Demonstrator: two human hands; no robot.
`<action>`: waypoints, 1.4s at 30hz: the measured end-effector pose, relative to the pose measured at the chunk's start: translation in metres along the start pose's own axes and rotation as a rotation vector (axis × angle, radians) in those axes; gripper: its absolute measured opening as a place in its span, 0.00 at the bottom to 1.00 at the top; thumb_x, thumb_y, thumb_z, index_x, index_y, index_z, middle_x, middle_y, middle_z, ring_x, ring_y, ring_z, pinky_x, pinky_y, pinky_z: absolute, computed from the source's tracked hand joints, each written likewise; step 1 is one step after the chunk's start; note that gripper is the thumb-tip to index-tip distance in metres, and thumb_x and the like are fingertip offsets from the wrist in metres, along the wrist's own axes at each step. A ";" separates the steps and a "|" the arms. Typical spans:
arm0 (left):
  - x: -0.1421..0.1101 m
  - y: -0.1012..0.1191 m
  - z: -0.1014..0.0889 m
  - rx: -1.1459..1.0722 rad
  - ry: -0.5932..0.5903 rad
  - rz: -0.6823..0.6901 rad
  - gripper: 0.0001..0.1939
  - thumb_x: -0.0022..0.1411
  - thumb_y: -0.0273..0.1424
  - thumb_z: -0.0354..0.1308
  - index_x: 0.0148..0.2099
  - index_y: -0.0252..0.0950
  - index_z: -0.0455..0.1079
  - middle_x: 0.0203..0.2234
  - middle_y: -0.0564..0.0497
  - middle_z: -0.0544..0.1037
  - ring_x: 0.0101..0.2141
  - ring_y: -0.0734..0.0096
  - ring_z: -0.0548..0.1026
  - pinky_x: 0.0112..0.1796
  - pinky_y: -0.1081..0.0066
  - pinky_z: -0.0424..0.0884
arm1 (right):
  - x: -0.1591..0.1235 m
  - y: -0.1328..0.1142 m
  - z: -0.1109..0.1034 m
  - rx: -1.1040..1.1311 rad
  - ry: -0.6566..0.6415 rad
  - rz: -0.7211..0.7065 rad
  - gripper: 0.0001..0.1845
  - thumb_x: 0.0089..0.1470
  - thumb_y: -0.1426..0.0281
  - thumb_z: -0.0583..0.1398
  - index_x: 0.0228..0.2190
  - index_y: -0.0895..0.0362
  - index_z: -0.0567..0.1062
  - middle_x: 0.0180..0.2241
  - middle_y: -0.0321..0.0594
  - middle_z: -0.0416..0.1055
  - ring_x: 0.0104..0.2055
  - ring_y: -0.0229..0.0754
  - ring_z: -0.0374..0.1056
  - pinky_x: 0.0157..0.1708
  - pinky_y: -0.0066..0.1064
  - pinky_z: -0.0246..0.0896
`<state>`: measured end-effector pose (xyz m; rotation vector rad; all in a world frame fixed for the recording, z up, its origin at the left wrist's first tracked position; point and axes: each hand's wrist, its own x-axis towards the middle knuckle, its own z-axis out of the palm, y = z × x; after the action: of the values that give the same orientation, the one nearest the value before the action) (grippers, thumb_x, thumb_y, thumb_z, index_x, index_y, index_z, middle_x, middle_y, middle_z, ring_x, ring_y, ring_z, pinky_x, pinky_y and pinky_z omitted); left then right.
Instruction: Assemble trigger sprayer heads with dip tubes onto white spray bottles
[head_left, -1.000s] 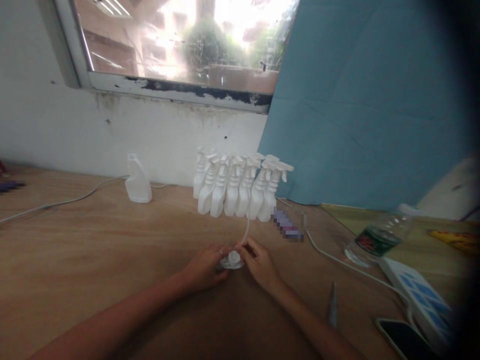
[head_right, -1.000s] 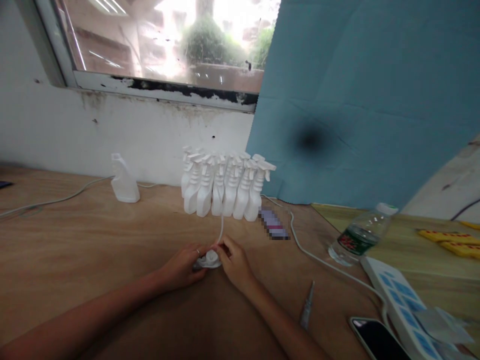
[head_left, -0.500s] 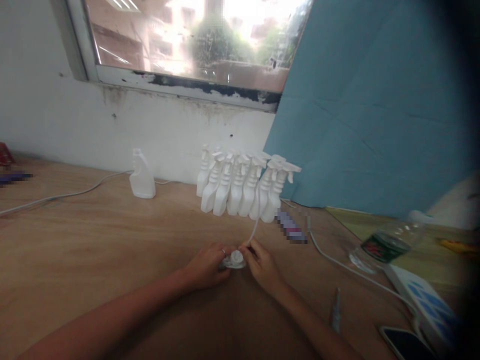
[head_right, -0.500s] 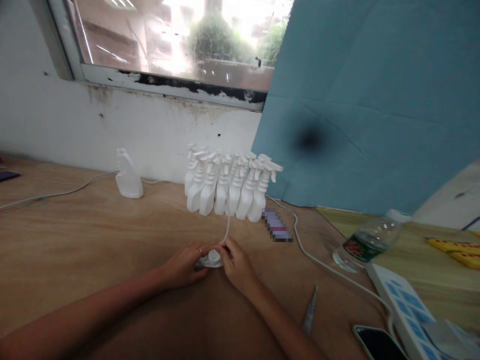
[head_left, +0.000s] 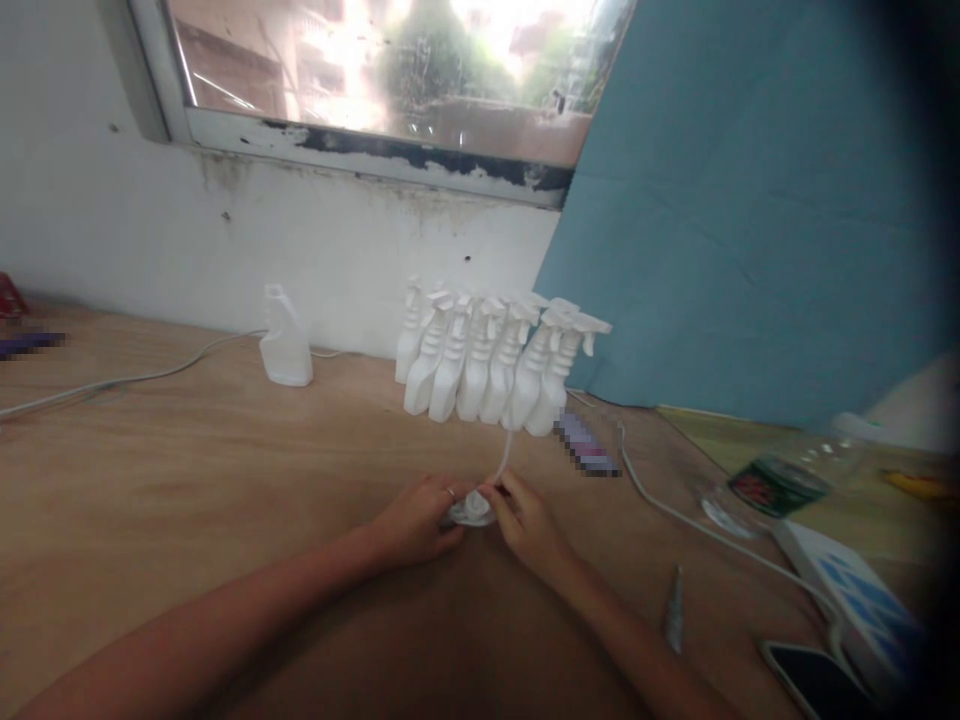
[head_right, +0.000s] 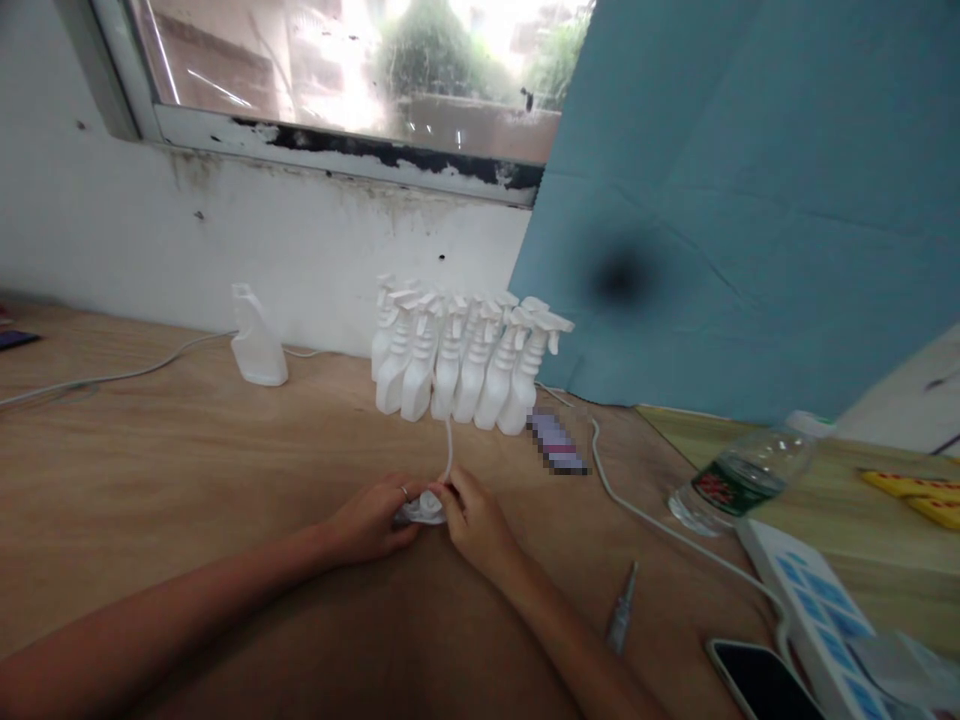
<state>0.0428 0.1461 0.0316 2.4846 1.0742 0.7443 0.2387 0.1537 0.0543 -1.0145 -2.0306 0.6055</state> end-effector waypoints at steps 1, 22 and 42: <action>0.000 0.000 0.000 0.005 0.002 0.004 0.24 0.58 0.30 0.56 0.57 0.39 0.63 0.46 0.46 0.75 0.47 0.59 0.71 0.49 0.65 0.65 | 0.000 0.000 0.001 -0.010 0.001 0.000 0.09 0.61 0.66 0.54 0.28 0.54 0.68 0.26 0.36 0.69 0.30 0.41 0.66 0.32 0.31 0.58; -0.007 -0.011 -0.002 -0.072 0.262 0.046 0.22 0.63 0.40 0.56 0.58 0.41 0.63 0.43 0.49 0.76 0.41 0.67 0.75 0.44 0.69 0.69 | -0.006 0.017 0.007 0.169 0.009 0.098 0.14 0.60 0.62 0.53 0.26 0.55 0.65 0.24 0.33 0.62 0.27 0.39 0.60 0.29 0.29 0.54; -0.036 -0.245 -0.143 0.255 1.290 -0.769 0.62 0.42 0.46 0.72 0.65 0.24 0.37 0.62 0.26 0.46 0.62 0.32 0.45 0.59 0.39 0.42 | -0.050 -0.009 -0.018 -0.180 -0.383 -0.015 0.42 0.38 0.59 0.72 0.54 0.48 0.66 0.56 0.46 0.60 0.52 0.51 0.64 0.50 0.39 0.60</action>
<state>-0.2009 0.2939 0.0158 1.2395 2.3835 2.0216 0.2680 0.1093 0.0496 -1.0468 -2.4625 0.6565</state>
